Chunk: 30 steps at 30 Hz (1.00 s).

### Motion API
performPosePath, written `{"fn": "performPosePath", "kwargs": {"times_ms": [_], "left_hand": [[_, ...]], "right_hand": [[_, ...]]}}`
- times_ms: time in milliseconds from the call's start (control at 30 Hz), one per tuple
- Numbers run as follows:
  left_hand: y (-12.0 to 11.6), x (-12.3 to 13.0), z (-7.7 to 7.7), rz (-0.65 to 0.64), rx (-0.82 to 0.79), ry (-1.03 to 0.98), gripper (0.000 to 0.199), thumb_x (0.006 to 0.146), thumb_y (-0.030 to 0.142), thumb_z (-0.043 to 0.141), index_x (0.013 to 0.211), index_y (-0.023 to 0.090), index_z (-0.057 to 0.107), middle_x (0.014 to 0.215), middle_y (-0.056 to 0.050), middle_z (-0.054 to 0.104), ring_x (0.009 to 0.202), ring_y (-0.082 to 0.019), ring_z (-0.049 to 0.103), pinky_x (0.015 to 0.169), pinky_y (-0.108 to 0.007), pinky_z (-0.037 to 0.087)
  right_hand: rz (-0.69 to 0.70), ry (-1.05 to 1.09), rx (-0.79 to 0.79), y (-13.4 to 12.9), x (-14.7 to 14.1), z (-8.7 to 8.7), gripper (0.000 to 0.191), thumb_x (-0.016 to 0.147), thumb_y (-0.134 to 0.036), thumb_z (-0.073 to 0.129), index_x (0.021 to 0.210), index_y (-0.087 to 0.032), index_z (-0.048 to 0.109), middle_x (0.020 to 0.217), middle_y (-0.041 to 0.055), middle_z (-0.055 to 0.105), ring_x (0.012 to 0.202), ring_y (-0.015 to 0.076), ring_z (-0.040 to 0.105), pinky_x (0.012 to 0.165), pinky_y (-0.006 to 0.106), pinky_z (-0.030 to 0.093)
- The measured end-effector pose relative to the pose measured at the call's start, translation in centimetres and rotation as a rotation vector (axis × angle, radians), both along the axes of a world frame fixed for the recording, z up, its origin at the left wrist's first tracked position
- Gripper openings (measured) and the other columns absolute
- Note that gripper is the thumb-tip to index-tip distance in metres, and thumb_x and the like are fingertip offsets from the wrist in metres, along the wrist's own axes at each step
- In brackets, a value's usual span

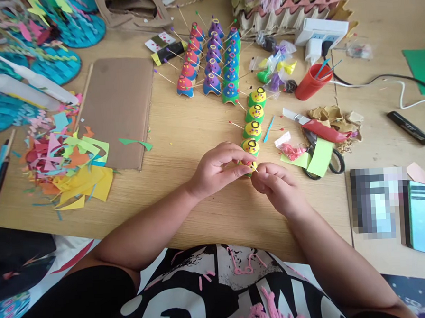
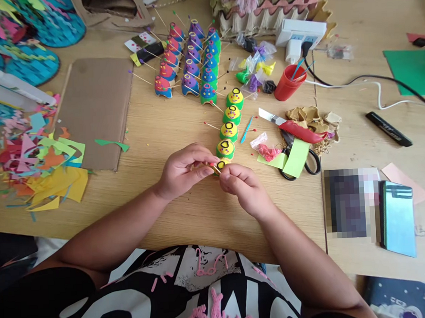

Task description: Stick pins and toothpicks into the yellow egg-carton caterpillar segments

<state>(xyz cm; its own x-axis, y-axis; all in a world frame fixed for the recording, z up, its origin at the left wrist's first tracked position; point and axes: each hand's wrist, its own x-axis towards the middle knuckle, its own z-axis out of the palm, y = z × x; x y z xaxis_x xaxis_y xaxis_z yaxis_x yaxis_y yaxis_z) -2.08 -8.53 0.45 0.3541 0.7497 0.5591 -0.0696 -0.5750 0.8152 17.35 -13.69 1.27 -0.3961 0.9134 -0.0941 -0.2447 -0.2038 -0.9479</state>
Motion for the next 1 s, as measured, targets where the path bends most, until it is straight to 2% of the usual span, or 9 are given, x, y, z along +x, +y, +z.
{"fn": "performPosePath", "kwargs": {"times_ms": [133,267,467,633,833,1000], "left_hand": [[0.0,0.0,0.1,-0.021,-0.043,0.012,0.01,0.09,0.03,0.08,0.098,0.024,0.078,0.085,-0.002,0.076,0.078,-0.012,0.066,0.073,-0.026,0.053],[0.0,0.0,0.0,-0.052,-0.123,-0.013,0.012,0.089,0.035,0.081,0.093,0.023,0.078,0.086,-0.002,0.077,0.076,-0.012,0.066,0.069,-0.026,0.051],[-0.3,-0.2,-0.1,-0.108,-0.243,-0.05,0.029,0.086,0.04,0.083,0.108,0.022,0.079,0.086,-0.004,0.074,0.078,-0.012,0.066,0.069,-0.025,0.05],[-0.4,-0.3,0.0,-0.064,-0.264,-0.024,0.022,0.093,0.043,0.076,0.097,0.022,0.081,0.086,-0.005,0.075,0.075,-0.012,0.065,0.066,-0.026,0.049],[-0.5,-0.1,0.3,-0.03,-0.234,-0.024,0.017,0.092,0.035,0.077,0.084,0.02,0.078,0.076,-0.002,0.072,0.069,-0.009,0.061,0.063,-0.024,0.047],[-0.5,-0.1,0.6,-0.048,-0.272,-0.021,0.019,0.093,0.035,0.075,0.082,0.019,0.078,0.075,-0.002,0.073,0.069,-0.009,0.063,0.063,-0.024,0.049]], "right_hand": [[0.033,0.0,-0.012,0.0,0.0,0.1,0.039,0.099,-0.039,0.059,0.066,-0.022,0.046,0.059,-0.0063,0.036,0.056,0.0099,0.028,0.054,0.028,0.025],[0.035,-0.004,-0.012,0.0,0.0,0.1,0.039,0.099,-0.04,0.06,0.067,-0.022,0.047,0.06,-0.0063,0.036,0.056,0.0099,0.028,0.054,0.028,0.025],[0.0,-0.04,0.031,-0.2,0.2,-0.1,0.039,0.099,-0.041,0.062,0.068,-0.021,0.049,0.06,-0.0065,0.035,0.057,0.01,0.028,0.054,0.028,0.023],[-0.029,-0.079,0.061,-0.2,0.1,0.2,0.04,0.099,-0.044,0.062,0.068,-0.022,0.05,0.06,-0.0064,0.035,0.056,0.0103,0.029,0.053,0.028,0.024],[-0.036,-0.181,0.125,-0.2,-0.1,1.0,0.037,0.1,-0.038,0.061,0.068,-0.022,0.049,0.062,-0.0057,0.038,0.058,0.0101,0.03,0.055,0.028,0.026],[-0.026,-0.188,0.123,-0.2,-0.1,1.0,0.036,0.1,-0.036,0.06,0.069,-0.022,0.049,0.062,-0.0056,0.038,0.058,0.0101,0.03,0.055,0.028,0.026]]}}
